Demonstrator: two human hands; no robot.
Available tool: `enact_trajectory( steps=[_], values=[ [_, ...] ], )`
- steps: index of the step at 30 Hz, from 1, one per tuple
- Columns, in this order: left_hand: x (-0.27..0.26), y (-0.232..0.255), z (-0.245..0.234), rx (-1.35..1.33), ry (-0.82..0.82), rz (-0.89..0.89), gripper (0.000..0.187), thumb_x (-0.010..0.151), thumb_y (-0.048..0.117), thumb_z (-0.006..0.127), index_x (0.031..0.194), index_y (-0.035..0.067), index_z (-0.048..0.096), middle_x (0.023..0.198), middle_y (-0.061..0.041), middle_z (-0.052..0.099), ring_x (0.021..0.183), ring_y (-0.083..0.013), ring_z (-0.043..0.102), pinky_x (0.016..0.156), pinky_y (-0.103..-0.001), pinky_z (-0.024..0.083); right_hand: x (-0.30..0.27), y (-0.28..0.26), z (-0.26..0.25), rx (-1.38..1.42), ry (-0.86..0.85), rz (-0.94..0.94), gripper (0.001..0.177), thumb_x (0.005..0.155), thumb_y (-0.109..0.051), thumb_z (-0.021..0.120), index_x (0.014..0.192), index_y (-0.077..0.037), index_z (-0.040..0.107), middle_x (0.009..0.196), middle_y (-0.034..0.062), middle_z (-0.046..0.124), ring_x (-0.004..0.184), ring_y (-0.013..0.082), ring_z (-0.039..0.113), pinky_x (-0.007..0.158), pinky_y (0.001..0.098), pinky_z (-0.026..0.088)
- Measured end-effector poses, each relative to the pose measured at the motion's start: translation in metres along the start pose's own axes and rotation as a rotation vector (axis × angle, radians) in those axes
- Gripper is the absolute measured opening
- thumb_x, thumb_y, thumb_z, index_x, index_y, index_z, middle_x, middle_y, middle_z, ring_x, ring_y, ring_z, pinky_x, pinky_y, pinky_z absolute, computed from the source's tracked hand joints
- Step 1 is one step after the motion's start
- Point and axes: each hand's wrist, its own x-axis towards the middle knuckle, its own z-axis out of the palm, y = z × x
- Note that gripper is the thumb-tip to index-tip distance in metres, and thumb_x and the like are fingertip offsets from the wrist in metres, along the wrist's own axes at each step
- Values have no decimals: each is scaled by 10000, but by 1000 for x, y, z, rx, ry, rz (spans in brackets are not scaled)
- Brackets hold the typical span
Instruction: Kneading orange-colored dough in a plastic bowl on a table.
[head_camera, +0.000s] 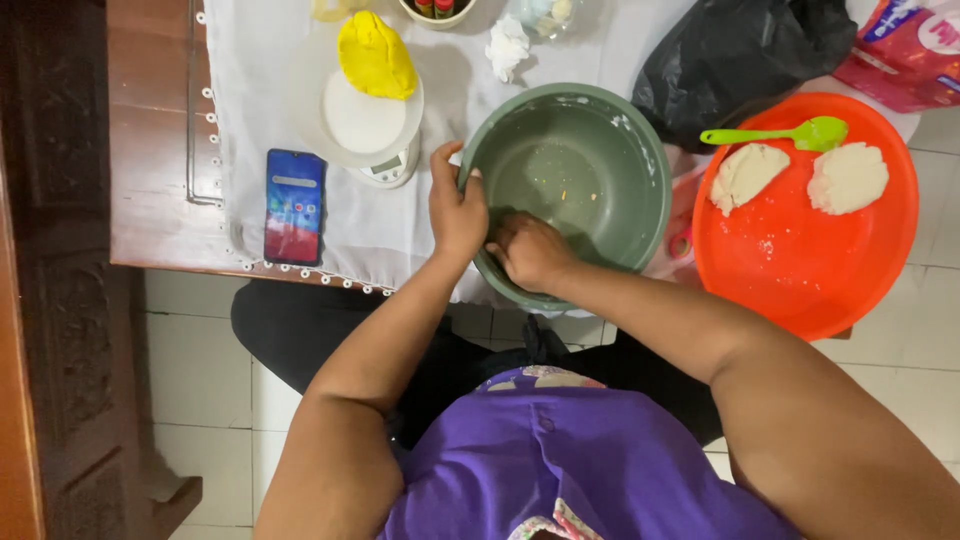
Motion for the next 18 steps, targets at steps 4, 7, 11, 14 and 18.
enact_trajectory(
  steps=[4, 7, 11, 14, 18],
  values=[
    [-1, -5, 3, -20, -4, -56, 474, 946, 109, 611, 1370, 258, 459, 837, -68, 633, 757, -279, 614, 701, -414, 481, 14, 25, 30, -169, 120, -137, 277, 862, -339, 640, 827, -94, 764, 767, 135, 720, 790, 345, 726, 668, 465, 582],
    [1, 7, 2, -18, -9, -56, 493, 942, 106, 612, 1388, 233, 444, 834, -86, 638, 762, -291, 614, 699, -426, 474, 28, 35, 34, -172, 160, -97, 369, 868, -453, 631, 745, -131, 761, 721, 97, 724, 739, 317, 731, 647, 455, 597],
    [-10, 29, -8, 42, -40, 23, 494, 974, 92, 592, 1441, 239, 532, 1133, -137, 668, 1100, -363, 639, 964, -464, 491, 27, 36, 30, -69, -30, 11, 439, 916, -505, 526, 694, -157, 675, 668, 53, 671, 750, 319, 709, 661, 476, 580],
    [-6, 18, -6, 86, -3, 152, 496, 976, 59, 606, 1445, 220, 581, 1267, -168, 667, 1233, -384, 619, 1068, -477, 482, 30, 39, 15, -61, 63, -252, 414, 924, -424, 533, 609, -161, 585, 567, 82, 595, 625, 345, 661, 595, 484, 537],
    [4, 7, -11, 139, -5, 205, 458, 978, 137, 660, 1426, 216, 617, 1237, -187, 706, 1200, -399, 645, 1041, -496, 510, 46, 37, -9, -119, 63, -494, 334, 814, -406, 588, 540, -215, 577, 514, 39, 584, 551, 297, 645, 578, 433, 536]
  ],
)
